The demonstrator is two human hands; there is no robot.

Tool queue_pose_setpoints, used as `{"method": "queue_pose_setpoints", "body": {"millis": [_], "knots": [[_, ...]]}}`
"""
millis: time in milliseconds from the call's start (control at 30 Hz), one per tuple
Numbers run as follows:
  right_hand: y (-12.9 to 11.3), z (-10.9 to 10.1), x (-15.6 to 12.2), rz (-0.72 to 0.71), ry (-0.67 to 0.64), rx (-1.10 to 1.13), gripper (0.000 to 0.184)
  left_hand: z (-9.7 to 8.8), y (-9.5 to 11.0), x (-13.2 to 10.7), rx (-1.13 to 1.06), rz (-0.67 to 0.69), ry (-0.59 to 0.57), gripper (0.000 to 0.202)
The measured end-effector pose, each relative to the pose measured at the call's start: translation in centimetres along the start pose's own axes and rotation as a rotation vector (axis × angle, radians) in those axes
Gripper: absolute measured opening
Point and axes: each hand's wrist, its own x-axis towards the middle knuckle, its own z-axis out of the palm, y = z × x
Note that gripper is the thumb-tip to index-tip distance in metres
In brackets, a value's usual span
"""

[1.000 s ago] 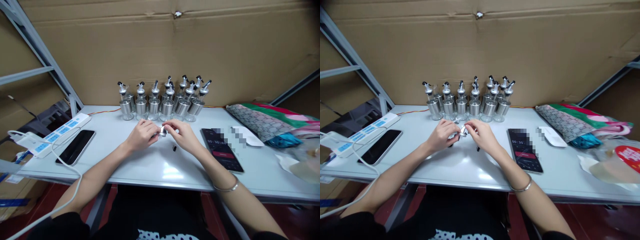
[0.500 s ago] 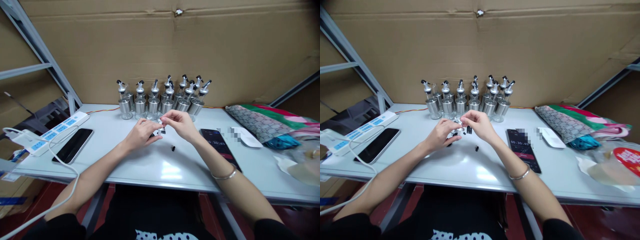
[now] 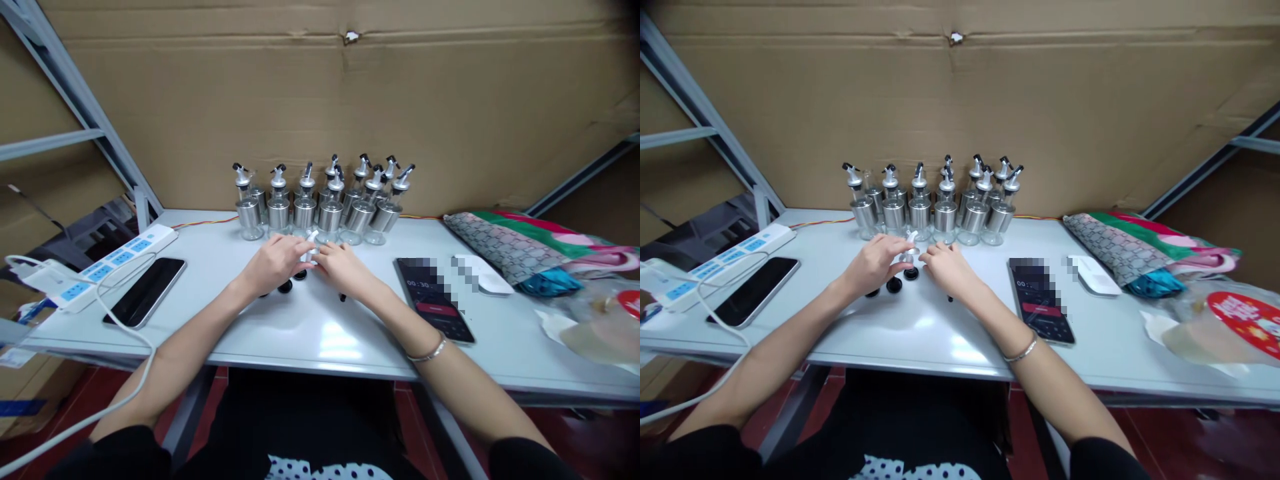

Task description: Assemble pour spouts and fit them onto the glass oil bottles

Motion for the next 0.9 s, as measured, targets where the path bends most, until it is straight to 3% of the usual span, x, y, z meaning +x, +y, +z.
{"method": "queue_pose_setpoints", "body": {"millis": [267, 600, 667, 833, 900], "knots": [[0.7, 0.9, 0.3, -0.002, -0.097, 0.002, 0.025, -0.1, 0.7, 0.2, -0.042, 0.026, -0.033, 0.026], [0.6, 0.9, 0.3, -0.009, -0.067, 0.139, 0.017, 0.1, 1.0, -0.1, -0.092, 0.001, -0.037, 0.028], [0.7, 0.1, 0.1, -0.004, -0.003, 0.286, 0.013, 0.1, 1.1, -0.2, -0.090, -0.003, -0.008, 0.030], [1.6, -2.5, -0.8, 0.067, 0.343, 0.795, 0.011, -0.3, 1.1, -0.2, -0.124, -0.018, 0.088, 0.035], [1.7, -3.2, -1.2, 0.096, 0.392, 0.992, 0.017, -0.5, 1.1, -0.1, -0.143, -0.027, 0.096, 0.036]]}}
